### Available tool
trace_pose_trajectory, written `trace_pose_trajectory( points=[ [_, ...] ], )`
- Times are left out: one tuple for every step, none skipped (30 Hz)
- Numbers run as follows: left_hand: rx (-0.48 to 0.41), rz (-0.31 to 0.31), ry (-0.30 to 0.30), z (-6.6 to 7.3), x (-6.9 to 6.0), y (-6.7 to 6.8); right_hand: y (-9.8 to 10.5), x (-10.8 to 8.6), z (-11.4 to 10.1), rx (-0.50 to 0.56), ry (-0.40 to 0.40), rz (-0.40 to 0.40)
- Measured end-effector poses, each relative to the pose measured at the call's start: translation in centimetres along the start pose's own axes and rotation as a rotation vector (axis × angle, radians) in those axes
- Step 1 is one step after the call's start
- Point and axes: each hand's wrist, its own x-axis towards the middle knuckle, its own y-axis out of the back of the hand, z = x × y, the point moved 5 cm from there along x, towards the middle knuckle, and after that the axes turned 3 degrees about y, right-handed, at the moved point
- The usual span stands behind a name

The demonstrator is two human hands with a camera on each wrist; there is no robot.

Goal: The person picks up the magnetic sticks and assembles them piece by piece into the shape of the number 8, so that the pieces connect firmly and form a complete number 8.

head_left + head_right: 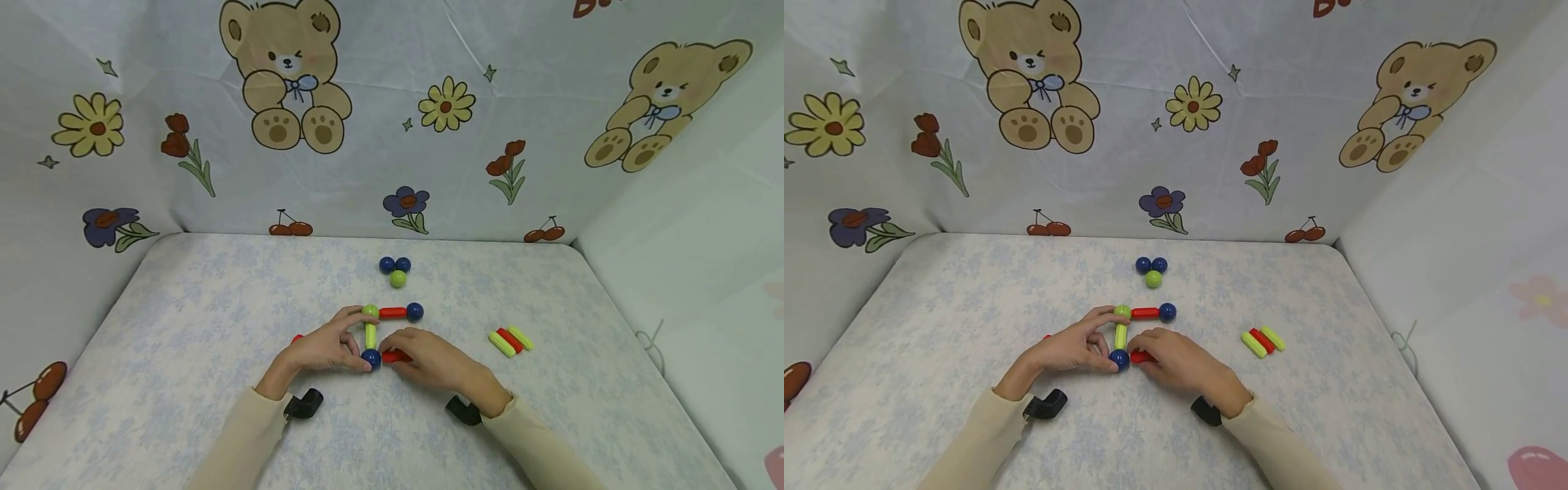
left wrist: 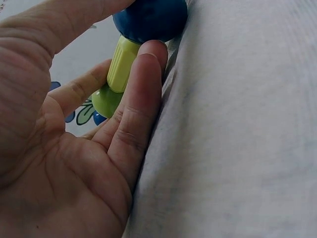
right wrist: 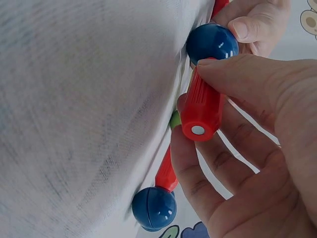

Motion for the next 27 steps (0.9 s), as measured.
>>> trace_pose_trajectory(
  points=[
    [0.000,0.000,0.000,0.0,0.0,0.0,0.0,0.0,0.0,0.001,0.000,0.001],
    [0.000,0.000,0.000,0.0,0.0,0.0,0.0,0.0,0.0,0.000,0.001,0.002],
    [-0.001,-0.001,-0.001,0.0,0.0,0.0,0.0,0.0,0.0,-0.001,0.000,0.003],
    [-0.003,-0.001,-0.001,0.0,0.0,0.0,0.0,0.0,0.0,-0.003,-0.001,0.003],
    [-0.004,-0.002,-0.002,0.0,0.0,0.0,0.0,0.0,0.1,-0.005,-0.002,0.005],
    [-0.006,-0.004,-0.002,0.1,0.0,0.0,0.0,0.0,0.1,-0.006,-0.007,0.006],
    [-0.008,-0.005,-0.002,0.1,0.0,0.0,0.0,-0.1,0.2,-0.008,-0.013,0.006],
    [-0.011,-0.006,-0.001,0.1,0.0,0.0,0.0,-0.1,0.3,-0.010,-0.021,0.005],
    [-0.013,-0.006,0.001,0.1,0.0,0.0,0.0,-0.1,0.3,-0.014,-0.028,0.004],
    [-0.017,-0.006,0.004,0.1,0.0,0.0,0.0,-0.1,0.4,-0.018,-0.036,0.003],
    [-0.021,-0.006,0.007,0.1,0.0,0.0,0.0,-0.1,0.5,-0.020,-0.042,0.002],
    [-0.020,-0.006,0.012,0.1,0.0,-0.1,0.0,-0.2,0.6,-0.023,-0.048,0.000],
    [-0.016,-0.004,0.015,0.2,0.0,-0.1,0.0,-0.2,0.7,-0.024,-0.051,-0.002],
    [-0.005,-0.004,0.017,0.2,-0.1,-0.1,0.0,-0.2,0.7,-0.025,-0.051,-0.003],
    [0.011,-0.006,0.018,0.4,-0.1,-0.1,0.0,-0.2,0.7,-0.025,-0.050,-0.004],
    [0.032,-0.009,0.016,0.5,-0.2,-0.2,0.0,-0.2,0.8,-0.023,-0.048,-0.005],
    [0.065,-0.013,0.007,0.7,-0.2,-0.3,0.1,-0.2,0.8,-0.022,-0.045,-0.006],
    [0.102,-0.020,-0.012,1.0,-0.3,-0.4,0.1,-0.2,0.8,-0.021,-0.043,-0.007],
    [0.135,-0.031,-0.033,1.2,-0.3,-0.5,0.1,-0.2,0.8,-0.020,-0.040,-0.007],
    [0.169,-0.041,-0.051,1.5,-0.3,-0.7,0.1,-0.2,0.7,-0.020,-0.037,-0.007],
    [0.201,-0.053,-0.069,1.7,-0.3,-0.8,0.1,-0.2,0.7,-0.022,-0.035,-0.006],
    [0.228,-0.063,-0.084,1.9,-0.4,-0.9,0.2,-0.2,0.7,-0.023,-0.033,-0.005],
    [0.249,-0.072,-0.098,2.1,-0.4,-1.1,0.2,-0.2,0.7,-0.024,-0.032,-0.004],
    [0.264,-0.081,-0.104,2.2,-0.5,-1.2,0.3,-0.2,0.7,-0.025,-0.030,-0.002],
    [0.275,-0.087,-0.099,2.2,-0.5,-1.3,0.3,-0.2,0.6,-0.025,-0.029,-0.001],
    [0.286,-0.092,-0.093,2.2,-0.5,-1.4,0.3,-0.2,0.6,-0.024,-0.026,0.001],
    [0.299,-0.096,-0.093,2.2,-0.5,-1.4,0.4,-0.2,0.6,-0.025,-0.024,0.003]
  ],
)
